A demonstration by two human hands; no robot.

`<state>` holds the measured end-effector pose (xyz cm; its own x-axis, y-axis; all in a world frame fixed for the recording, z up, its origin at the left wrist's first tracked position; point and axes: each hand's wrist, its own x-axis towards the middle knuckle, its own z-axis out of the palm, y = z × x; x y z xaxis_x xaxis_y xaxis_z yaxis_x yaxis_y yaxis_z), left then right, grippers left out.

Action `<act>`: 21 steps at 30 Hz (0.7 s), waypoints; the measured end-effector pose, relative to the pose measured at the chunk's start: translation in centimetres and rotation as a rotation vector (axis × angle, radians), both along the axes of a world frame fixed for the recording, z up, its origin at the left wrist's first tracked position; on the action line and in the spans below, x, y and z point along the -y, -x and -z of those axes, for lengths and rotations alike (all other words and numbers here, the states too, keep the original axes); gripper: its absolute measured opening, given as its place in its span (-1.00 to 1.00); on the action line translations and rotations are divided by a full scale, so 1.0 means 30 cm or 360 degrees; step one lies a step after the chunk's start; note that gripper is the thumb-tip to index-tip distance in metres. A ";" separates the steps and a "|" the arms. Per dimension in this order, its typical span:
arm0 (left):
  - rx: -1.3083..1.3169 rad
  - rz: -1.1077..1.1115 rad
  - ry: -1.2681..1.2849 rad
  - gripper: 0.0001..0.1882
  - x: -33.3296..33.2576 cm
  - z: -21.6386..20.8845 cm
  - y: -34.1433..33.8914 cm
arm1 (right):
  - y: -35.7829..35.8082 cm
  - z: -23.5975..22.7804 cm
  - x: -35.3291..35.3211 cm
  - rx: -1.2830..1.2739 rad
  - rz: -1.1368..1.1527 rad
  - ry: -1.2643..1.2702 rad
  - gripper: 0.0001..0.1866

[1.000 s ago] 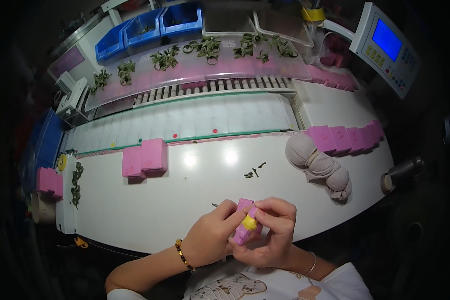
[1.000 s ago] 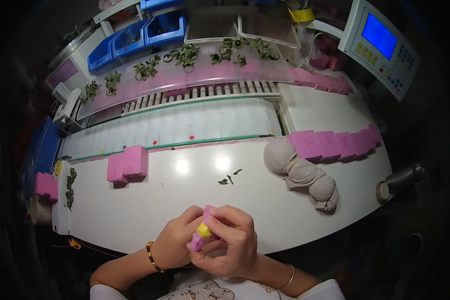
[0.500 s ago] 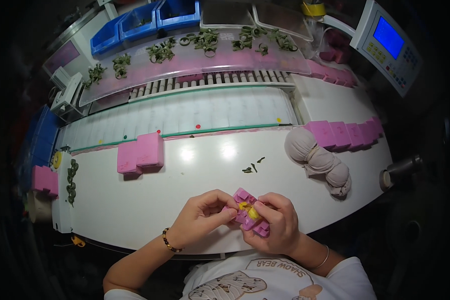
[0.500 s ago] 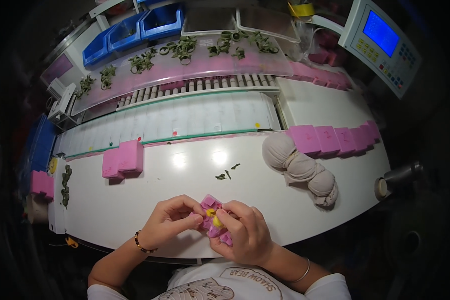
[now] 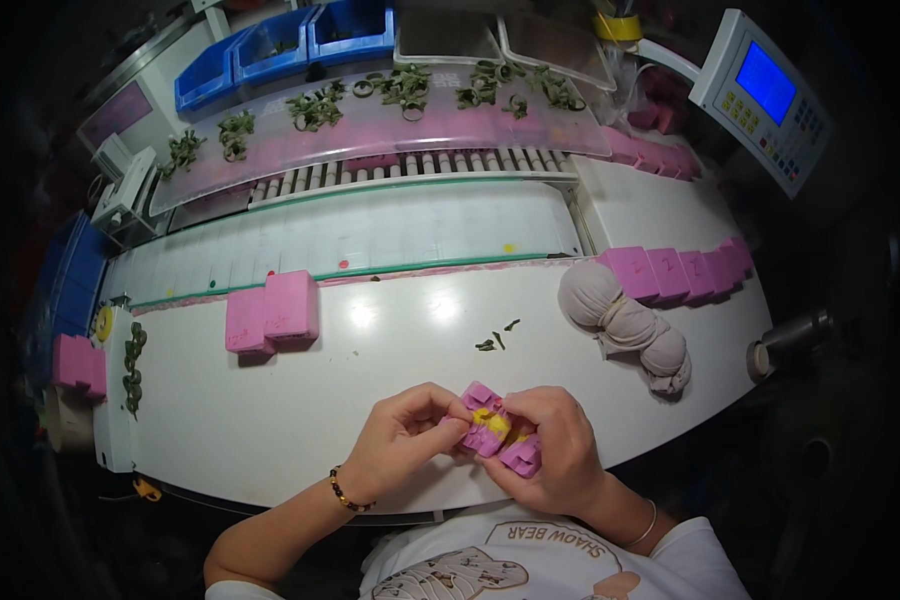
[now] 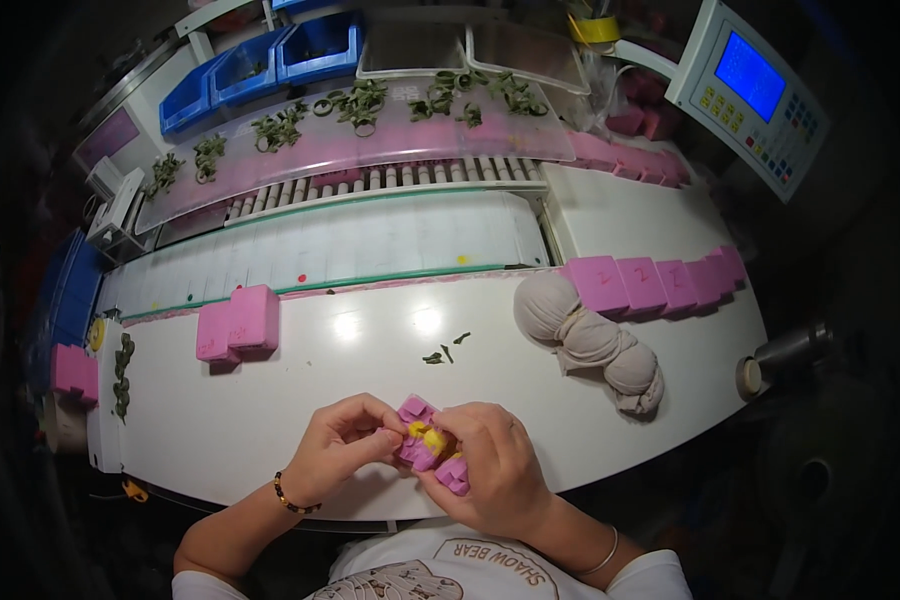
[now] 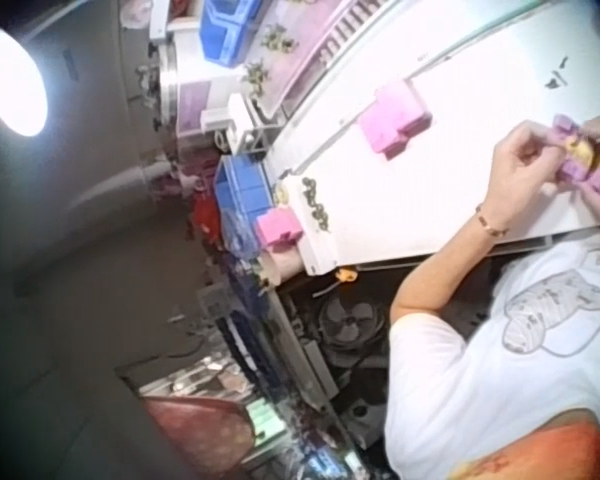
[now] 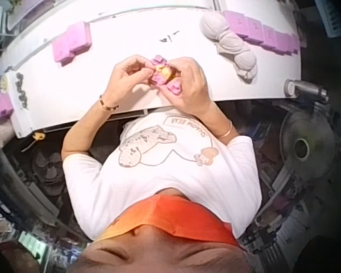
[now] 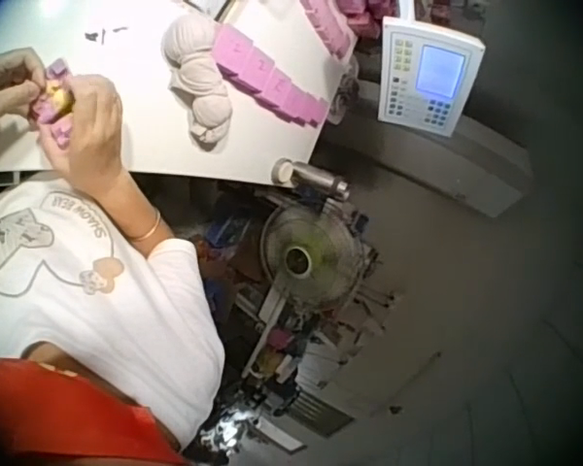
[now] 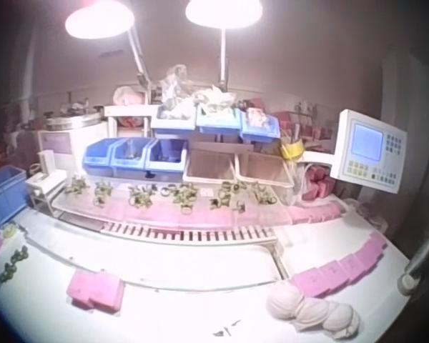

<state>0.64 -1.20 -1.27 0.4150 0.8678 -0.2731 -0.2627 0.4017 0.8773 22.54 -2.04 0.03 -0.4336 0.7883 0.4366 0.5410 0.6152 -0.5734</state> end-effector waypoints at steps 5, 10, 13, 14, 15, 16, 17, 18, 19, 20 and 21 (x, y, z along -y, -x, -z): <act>0.0011 0.0004 -0.0023 -0.86 -0.002 0.011 -0.008 | 0.007 -0.004 0.005 -0.0084 0.0000 0.0132 -0.35; -0.0027 -0.0046 -0.0076 -0.87 0.003 -0.004 -0.028 | 0.014 -0.042 0.002 -0.0048 0.0026 0.0246 -0.37; -0.0023 -0.0099 -0.0148 -0.86 0.016 0.003 -0.038 | 0.019 -0.056 0.006 0.0025 0.0055 0.0303 -0.39; -0.0021 -0.0099 -0.0148 -0.86 0.016 0.002 -0.041 | 0.018 -0.061 0.010 0.0048 0.0063 0.0314 -0.38; -0.0018 -0.0084 -0.0133 -0.87 0.016 0.000 -0.044 | 0.016 -0.066 0.013 0.0072 0.0071 0.0325 -0.38; -0.0014 -0.0068 -0.0117 -0.87 0.015 0.001 -0.046 | 0.015 -0.067 0.017 0.0073 0.0072 0.0328 -0.38; -0.0012 -0.0067 -0.0114 -0.87 0.015 0.003 -0.049 | 0.013 -0.068 0.021 0.0099 0.0089 0.0355 -0.38; -0.0061 -0.0045 -0.0139 -0.87 0.016 0.005 -0.051 | 0.012 -0.070 0.024 0.0126 0.0107 0.0383 -0.38; -0.0111 -0.0023 -0.0165 -0.88 0.017 0.007 -0.053 | 0.013 -0.073 0.026 0.0126 0.0108 0.0384 -0.38; -0.0111 -0.0022 -0.0163 -0.88 0.018 0.010 -0.056 | 0.015 -0.076 0.027 0.0160 0.0114 0.0381 -0.38; -0.0109 -0.0026 -0.0173 -0.88 0.018 0.013 -0.058 | 0.018 -0.078 0.027 0.0195 0.0119 0.0379 -0.37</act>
